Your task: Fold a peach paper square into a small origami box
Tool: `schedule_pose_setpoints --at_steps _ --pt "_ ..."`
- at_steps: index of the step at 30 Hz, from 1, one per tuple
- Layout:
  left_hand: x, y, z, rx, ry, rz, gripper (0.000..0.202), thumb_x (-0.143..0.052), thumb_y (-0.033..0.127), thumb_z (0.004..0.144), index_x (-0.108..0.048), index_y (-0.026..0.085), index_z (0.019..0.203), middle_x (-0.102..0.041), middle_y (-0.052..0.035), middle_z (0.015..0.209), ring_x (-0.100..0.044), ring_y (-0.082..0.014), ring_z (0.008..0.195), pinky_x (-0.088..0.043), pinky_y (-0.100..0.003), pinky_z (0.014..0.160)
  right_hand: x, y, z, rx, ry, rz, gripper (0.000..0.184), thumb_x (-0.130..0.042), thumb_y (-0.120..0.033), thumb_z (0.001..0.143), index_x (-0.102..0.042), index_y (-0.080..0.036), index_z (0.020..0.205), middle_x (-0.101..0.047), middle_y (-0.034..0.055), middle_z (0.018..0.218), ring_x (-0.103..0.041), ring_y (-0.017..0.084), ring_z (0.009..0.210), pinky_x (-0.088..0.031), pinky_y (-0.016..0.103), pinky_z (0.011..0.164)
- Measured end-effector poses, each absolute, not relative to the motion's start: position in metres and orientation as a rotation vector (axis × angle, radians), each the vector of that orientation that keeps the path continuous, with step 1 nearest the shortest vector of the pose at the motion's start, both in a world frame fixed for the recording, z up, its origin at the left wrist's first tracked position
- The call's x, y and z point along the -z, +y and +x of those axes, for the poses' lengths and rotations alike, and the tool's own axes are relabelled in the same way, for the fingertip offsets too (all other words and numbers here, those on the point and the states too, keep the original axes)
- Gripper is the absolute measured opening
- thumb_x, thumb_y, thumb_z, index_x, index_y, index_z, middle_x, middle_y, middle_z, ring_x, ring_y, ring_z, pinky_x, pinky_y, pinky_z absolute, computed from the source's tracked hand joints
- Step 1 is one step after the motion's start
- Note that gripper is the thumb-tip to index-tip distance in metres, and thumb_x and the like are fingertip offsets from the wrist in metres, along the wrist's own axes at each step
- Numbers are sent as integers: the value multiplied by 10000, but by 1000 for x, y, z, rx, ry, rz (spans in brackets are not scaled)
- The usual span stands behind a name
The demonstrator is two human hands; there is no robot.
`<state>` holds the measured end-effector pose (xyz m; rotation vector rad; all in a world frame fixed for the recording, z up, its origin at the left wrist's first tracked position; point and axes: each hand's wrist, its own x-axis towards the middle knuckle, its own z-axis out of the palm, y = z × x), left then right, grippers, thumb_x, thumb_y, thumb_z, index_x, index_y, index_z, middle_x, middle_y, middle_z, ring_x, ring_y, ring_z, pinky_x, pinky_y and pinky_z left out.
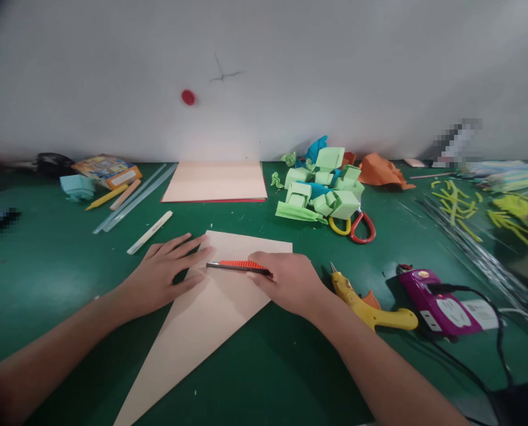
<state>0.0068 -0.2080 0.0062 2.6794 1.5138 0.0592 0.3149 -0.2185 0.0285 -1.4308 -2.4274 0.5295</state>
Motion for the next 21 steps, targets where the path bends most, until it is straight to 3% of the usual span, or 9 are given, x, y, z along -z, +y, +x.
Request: schedule_pose_setpoints --at_steps 7,21 --pt "-5 -208 6 -68 1497 2696 565 -351 613 1039 -391 406 1563 -298 56 1678 -261 -331 1543 -324 -525 1141 -30 -219 316 -556 -2432 -1434 247 -517 -387 995 -689 -304 1152 -772 -6 1064 -698 217 882 -447 300 709" --pt "-9 -208 8 -53 1506 2653 571 -384 613 1028 -405 402 1558 -302 45 1677 -265 -342 1541 -327 -530 1141 -30 -220 318 -545 -2422 -1421 252 -528 -366 992 -686 -305 1178 -770 14 1130 -706 228 953 -477 307 767"
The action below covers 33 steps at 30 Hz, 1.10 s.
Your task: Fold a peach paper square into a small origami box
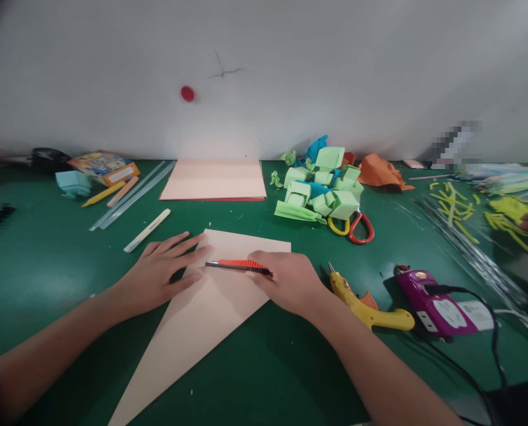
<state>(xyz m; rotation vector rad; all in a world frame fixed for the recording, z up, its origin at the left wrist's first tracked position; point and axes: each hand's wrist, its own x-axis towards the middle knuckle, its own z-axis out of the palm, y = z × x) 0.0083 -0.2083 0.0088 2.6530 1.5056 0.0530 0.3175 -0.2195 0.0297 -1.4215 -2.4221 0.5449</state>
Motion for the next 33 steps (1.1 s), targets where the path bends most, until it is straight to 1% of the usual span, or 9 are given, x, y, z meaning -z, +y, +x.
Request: schedule_pose_setpoints --at_steps 6,12,16,22,27,33 --pt "-9 -208 9 -57 1508 2649 568 -379 615 1028 -411 405 1554 -305 45 1676 -265 -340 1541 -322 -533 1144 -33 -220 317 -559 -2428 -1430 233 -523 -364 999 -689 -311 1154 -771 -3 1076 -703 210 896 -463 293 735" --pt "-7 -208 8 -62 1502 2668 569 -374 613 1031 -406 399 1557 -304 47 1676 -266 -337 1541 -333 -529 1138 -32 -221 318 -507 -2449 -1427 240 -527 -367 999 -683 -301 1168 -768 6 1098 -703 222 923 -449 297 728" --pt "-7 -208 8 -76 1505 2665 566 -373 609 1031 -409 403 1556 -308 44 1675 -269 -345 1538 -333 -532 1139 -32 -221 318 -460 -2466 -1430 234 -528 -373 998 -680 -304 1162 -773 5 1043 -699 217 881 -429 288 693" --pt "-7 -208 8 -75 1504 2660 570 -374 613 1028 -406 405 1558 -310 39 1675 -277 -349 1534 -335 -530 1138 -33 -221 319 -483 -2463 -1426 229 -525 -376 1002 -676 -308 1159 -771 1 1089 -704 219 907 -433 290 708" --pt "-7 -208 8 -98 1505 2655 558 -390 608 1025 -416 419 1549 -328 42 1669 -286 -353 1530 -339 -522 1132 -34 -220 320 -477 -2465 -1425 233 -517 -378 1004 -680 -306 1154 -770 5 1093 -704 219 910 -440 295 717" --pt "-7 -208 8 -70 1503 2670 564 -367 611 1034 -403 407 1558 -304 48 1677 -268 -339 1539 -328 -514 1134 -37 -221 320 -523 -2466 -1459 245 -518 -385 1005 -684 -312 1169 -772 -2 1075 -704 218 907 -451 302 734"
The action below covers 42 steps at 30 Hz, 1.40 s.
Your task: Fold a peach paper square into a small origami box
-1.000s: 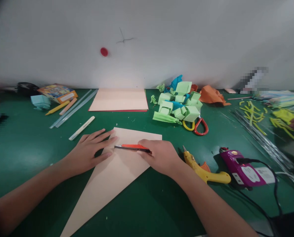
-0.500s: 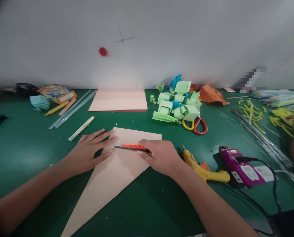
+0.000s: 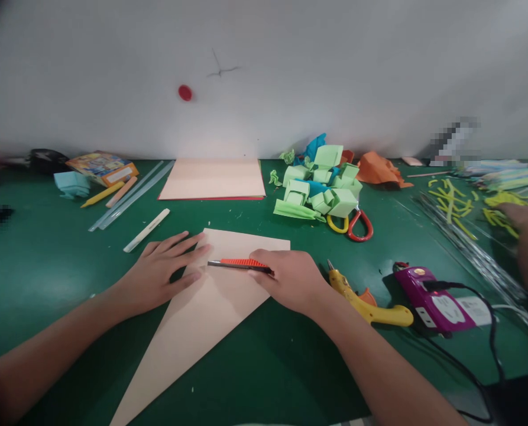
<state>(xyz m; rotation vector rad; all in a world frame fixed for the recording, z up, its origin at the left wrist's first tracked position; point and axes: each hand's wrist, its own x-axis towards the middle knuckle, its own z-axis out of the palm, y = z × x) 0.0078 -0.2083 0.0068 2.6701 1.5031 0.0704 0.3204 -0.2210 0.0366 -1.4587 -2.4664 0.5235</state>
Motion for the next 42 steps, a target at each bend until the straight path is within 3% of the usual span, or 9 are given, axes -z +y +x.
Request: schedule_pose_setpoints --at_steps 13,42 --pt "-8 -208 8 -90 1491 2672 565 -379 605 1029 -414 401 1555 -321 37 1672 -279 -355 1533 -341 -530 1132 -37 -221 322 -514 -2459 -1446 243 -524 -378 1001 -688 -324 1173 -768 -3 1133 -708 227 957 -461 301 758" --pt "-8 -208 8 -33 1507 2689 573 -326 614 1042 -379 400 1571 -271 54 1686 -257 -340 1544 -328 -533 1133 -42 -221 325 -551 -2460 -1506 248 -506 -395 997 -689 -321 1149 -771 4 1054 -691 227 878 -421 294 696"
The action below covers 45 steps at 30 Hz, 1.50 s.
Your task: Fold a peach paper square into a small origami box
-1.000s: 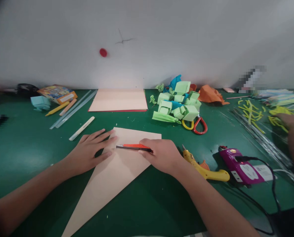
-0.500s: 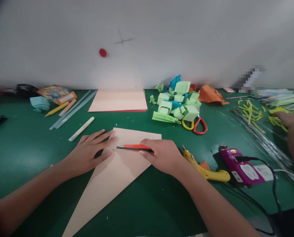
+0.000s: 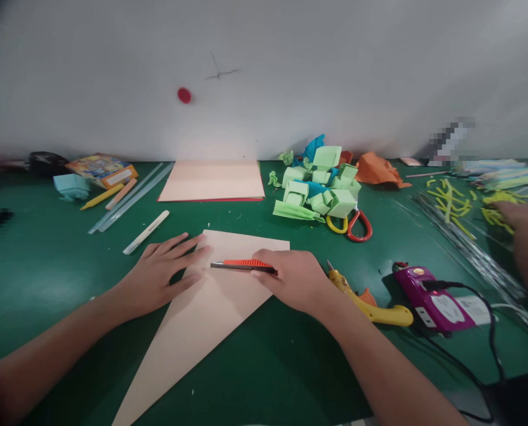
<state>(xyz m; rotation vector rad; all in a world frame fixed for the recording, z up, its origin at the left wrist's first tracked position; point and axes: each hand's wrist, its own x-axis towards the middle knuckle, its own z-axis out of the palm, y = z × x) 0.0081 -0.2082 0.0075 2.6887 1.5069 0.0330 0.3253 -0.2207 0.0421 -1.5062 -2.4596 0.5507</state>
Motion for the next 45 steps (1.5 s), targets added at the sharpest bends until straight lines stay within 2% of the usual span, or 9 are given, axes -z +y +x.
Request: schedule_pose_setpoints --at_steps 6,27,45 --pt "-8 -208 8 -40 1504 2673 575 -339 616 1037 -378 405 1570 -273 52 1686 -257 -350 1543 -325 -541 1134 -44 -221 326 -571 -2451 -1529 238 -510 -397 995 -686 -315 1132 -764 -8 967 -670 210 826 -401 286 672" --pt "-7 -208 8 -39 1506 2688 570 -344 613 1036 -390 403 1564 -278 48 1685 -262 -345 1541 -327 -533 1129 -44 -218 328 -584 -2452 -1545 231 -512 -405 989 -681 -342 1134 -749 -28 933 -645 202 806 -371 283 655" --pt "-9 -209 8 -63 1509 2662 558 -382 599 1030 -408 411 1555 -311 29 1675 -280 -358 1532 -332 -545 1142 -46 -219 330 -570 -2461 -1542 253 -507 -404 992 -697 -329 1141 -757 -5 927 -656 203 795 -383 279 642"
